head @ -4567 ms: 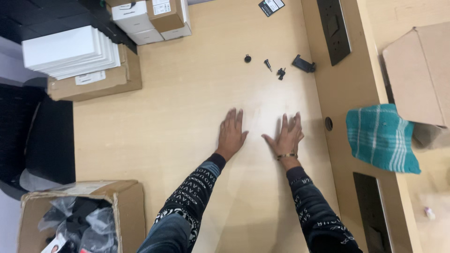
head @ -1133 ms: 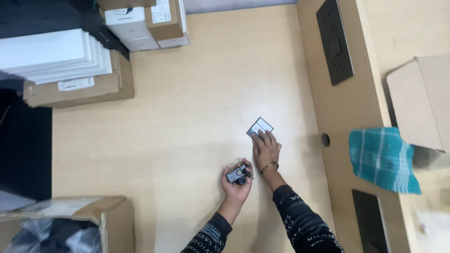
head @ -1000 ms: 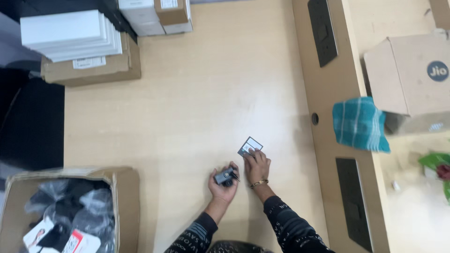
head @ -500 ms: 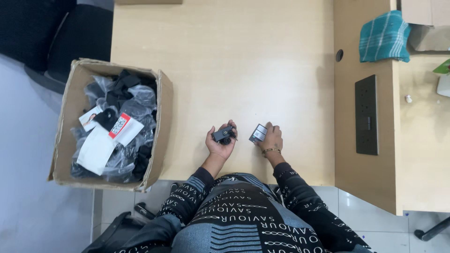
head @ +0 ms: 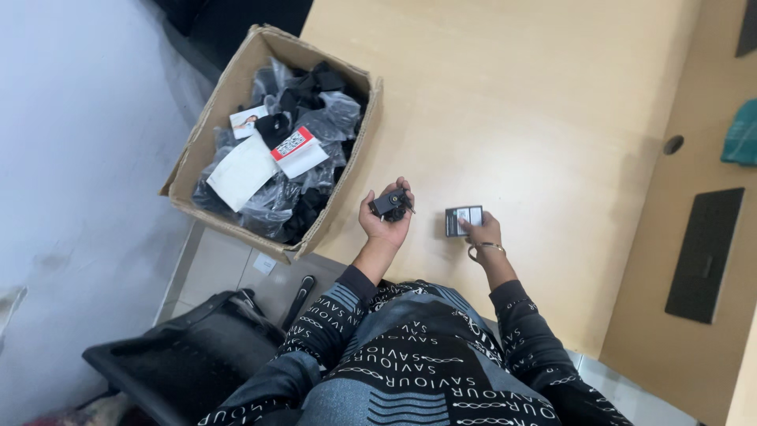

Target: The person picks up various black plastic components and packaged items from a desk and places them into a cardboard box.

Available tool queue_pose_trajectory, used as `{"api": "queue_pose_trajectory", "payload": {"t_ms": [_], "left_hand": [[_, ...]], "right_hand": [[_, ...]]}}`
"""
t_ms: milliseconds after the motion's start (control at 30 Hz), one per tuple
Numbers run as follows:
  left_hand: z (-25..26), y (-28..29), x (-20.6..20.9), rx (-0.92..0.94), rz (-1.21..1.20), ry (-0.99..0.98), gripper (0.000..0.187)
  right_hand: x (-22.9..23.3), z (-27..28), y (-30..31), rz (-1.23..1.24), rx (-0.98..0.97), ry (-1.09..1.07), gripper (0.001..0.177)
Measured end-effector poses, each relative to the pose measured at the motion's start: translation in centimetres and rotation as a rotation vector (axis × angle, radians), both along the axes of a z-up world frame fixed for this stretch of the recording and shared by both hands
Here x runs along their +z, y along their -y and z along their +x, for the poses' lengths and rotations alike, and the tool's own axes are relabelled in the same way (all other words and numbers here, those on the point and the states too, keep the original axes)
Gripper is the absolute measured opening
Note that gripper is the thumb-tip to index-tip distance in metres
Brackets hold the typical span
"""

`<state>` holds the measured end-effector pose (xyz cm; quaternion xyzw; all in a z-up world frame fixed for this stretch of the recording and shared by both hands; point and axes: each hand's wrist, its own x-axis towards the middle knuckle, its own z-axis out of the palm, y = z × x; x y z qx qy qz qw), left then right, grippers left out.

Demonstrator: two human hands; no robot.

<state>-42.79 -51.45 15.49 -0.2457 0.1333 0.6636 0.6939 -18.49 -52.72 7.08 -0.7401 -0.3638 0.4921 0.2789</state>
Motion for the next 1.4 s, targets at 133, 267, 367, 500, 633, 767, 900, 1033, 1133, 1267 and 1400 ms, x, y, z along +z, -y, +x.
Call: {"api": "queue_pose_trajectory", "payload": {"t_ms": [133, 267, 367, 500, 633, 767, 900, 1033, 1133, 1267, 1400], "left_hand": [[-4.7, -1.7, 2.2, 0.151, 0.125, -0.083, 0.055], [-11.1, -3.8, 3.8, 0.290, 0.261, -0.261, 0.060], [-16.0, -4.7, 4.2, 0.397, 0.163, -0.540, 0.054], [-20.2, -4.2, 4.6, 0.352, -0.248, -1.676, 0.042], [-21.9, -1.4, 4.3, 0.239, -0.275, -2.277, 0.039], [-19.8, 1.2, 4.7, 0.096, -0.248, -2.627, 0.043], [-14.7, 1.4, 6.9, 0.093, 0.029, -2.820, 0.043], [-7.4, 0.7, 7.7, -0.058, 0.497, -2.748, 0.051], [-1.6, 0.2, 7.5, -0.263, 0.771, -2.632, 0.059], [4.7, -0.5, 6.2, -0.480, 0.989, -2.447, 0.058], [11.8, -1.8, 5.7, -0.693, 1.165, -2.282, 0.051]], "right_hand": [[7.4, -8.8, -5.1, 0.149, -0.047, -0.498, 0.026], [12.7, -18.8, -9.1, 0.214, 0.119, -0.690, 0.037], [12.5, -25.7, -10.9, 0.314, 0.259, -0.608, 0.039], [10.1, -29.4, -11.0, 0.718, 0.553, 0.112, 0.048], [9.9, -29.3, -9.3, 0.890, 0.650, 0.297, 0.048], [10.7, -27.9, -6.9, 0.959, 0.804, 0.406, 0.048], [11.1, -24.9, -6.4, 0.989, 0.670, 0.297, 0.048], [11.2, -18.6, -6.9, 0.903, 0.350, 0.376, 0.048], [12.1, -10.7, -6.3, 0.815, 0.174, 0.500, 0.050], [13.0, 1.7, -4.2, 0.801, -0.013, 0.865, 0.057], [14.4, 14.4, -1.1, 0.729, -0.195, 1.011, 0.053]]}}
